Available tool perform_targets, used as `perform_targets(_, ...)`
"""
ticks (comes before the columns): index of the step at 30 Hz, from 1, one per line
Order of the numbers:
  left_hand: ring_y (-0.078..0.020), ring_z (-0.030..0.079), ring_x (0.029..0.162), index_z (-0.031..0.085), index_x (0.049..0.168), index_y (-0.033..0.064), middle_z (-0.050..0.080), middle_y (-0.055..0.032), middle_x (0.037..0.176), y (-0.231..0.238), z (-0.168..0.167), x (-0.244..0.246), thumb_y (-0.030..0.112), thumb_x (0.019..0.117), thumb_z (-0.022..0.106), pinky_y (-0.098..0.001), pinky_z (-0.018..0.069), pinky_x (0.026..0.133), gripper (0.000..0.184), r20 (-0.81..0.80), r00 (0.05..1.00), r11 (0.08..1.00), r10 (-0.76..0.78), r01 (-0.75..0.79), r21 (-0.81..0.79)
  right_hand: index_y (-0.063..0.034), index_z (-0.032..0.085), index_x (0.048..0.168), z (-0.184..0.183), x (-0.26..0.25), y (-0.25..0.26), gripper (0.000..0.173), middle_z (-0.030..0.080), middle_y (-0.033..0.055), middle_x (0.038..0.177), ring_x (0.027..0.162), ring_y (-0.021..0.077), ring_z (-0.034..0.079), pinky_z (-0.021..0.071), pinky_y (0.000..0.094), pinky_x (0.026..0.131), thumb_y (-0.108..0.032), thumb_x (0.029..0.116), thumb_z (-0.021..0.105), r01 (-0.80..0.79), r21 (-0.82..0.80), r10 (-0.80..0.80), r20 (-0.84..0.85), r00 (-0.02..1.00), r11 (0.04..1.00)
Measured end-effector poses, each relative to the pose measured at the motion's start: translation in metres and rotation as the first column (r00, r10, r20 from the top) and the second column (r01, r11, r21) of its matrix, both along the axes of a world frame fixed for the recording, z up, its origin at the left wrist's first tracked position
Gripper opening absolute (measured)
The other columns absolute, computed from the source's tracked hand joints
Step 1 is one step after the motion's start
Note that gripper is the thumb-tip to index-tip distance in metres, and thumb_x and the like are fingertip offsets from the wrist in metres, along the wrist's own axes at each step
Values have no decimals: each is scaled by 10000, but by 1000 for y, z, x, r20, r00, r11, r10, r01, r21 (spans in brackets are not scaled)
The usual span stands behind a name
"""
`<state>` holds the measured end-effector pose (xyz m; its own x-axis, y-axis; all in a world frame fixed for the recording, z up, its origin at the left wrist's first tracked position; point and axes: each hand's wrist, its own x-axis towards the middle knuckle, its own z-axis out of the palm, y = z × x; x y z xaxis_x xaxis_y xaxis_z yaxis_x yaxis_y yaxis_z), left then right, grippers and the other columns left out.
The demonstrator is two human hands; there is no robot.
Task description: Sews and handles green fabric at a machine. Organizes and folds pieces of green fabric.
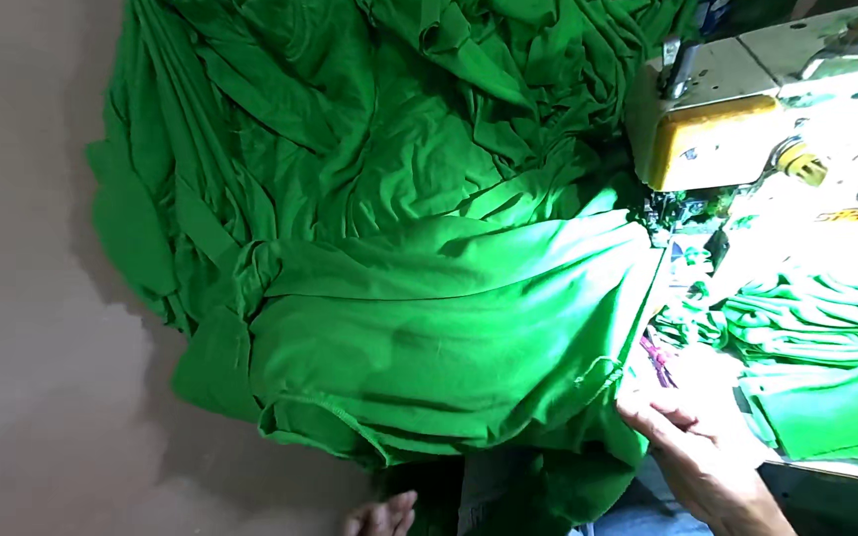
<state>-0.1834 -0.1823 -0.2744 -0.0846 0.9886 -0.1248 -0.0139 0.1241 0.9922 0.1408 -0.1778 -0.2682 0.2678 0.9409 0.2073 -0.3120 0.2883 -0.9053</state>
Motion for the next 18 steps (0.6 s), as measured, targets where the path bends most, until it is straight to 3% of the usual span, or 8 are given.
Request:
perform_targets(3,-50,674,988,578,1157,2,687,25,1047,-1,-26,39,90,990,573,-302,574,896,189,-151,985,994,-88,96,48,-239,786,888,12,5,-10,166,734,-128,872,822,-51,667,563,154,768,-265,983,652,-12,10,13,-53,999,1000)
perform_targets(6,-58,620,1138,351,1398,-158,598,-149,1268,-3,-40,85,67,902,699,-252,536,970,646,-141,967,977,-212,209,-33,-224,792,893,21,7,-17,139,746,-104,858,798,-37,684,577,158,746,-237,966,674,-10,-4,9,-134,991,1000)
perform_targets(8,-123,574,1256,156,1512,-147,503,-256,1411,-4,-50,110,90,806,800,-285,502,1041,984,-89,973,974,-212,203,-103,-208,790,889,21,6,-18,139,751,-86,859,799,-24,692,583,166,745,-221,965,675,-14,-18,11,-163,987,1000)
perform_targets(10,-105,547,1266,79,1534,-128,469,-260,1431,-4,-51,128,59,766,827,-268,474,1056,1089,-57,987,987,-151,147,-65,-200,785,874,22,3,-17,142,752,-71,858,795,-13,698,590,176,739,-199,960,673,-10,-48,-1,-210,978,999)
perform_targets(12,-13,589,1182,167,1479,-165,551,-163,1317,-1,-54,134,27,809,783,-210,500,1020,930,-46,996,989,-82,87,117,-196,789,879,22,0,-17,132,761,-58,865,804,-3,709,597,185,743,-212,956,684,-4,-69,-13,-247,969,998)
perform_targets(14,38,629,1073,472,1253,-163,666,-33,1135,3,-59,129,-23,834,727,-189,526,970,510,-83,996,948,-7,33,318,-190,792,886,22,-1,-17,146,760,-69,870,819,-8,706,592,179,765,-172,962,669,34,-84,-52,-225,973,996)
perform_targets(16,78,647,971,619,1055,0,704,99,1006,2,-60,114,-36,856,688,-150,544,879,214,-118,992,921,37,12,390,-188,761,798,27,-4,-15,222,734,-93,776,732,-22,682,573,153,708,-51,921,638,119,-132,-140,-161,977,984)
perform_targets(18,69,654,954,671,1053,141,708,154,1018,-5,-62,91,17,918,676,-149,551,845,183,-108,993,922,42,3,387,-186,737,751,20,-6,-13,229,696,-112,719,671,-37,639,538,136,655,-54,913,643,155,-130,-166,-77,983,979)
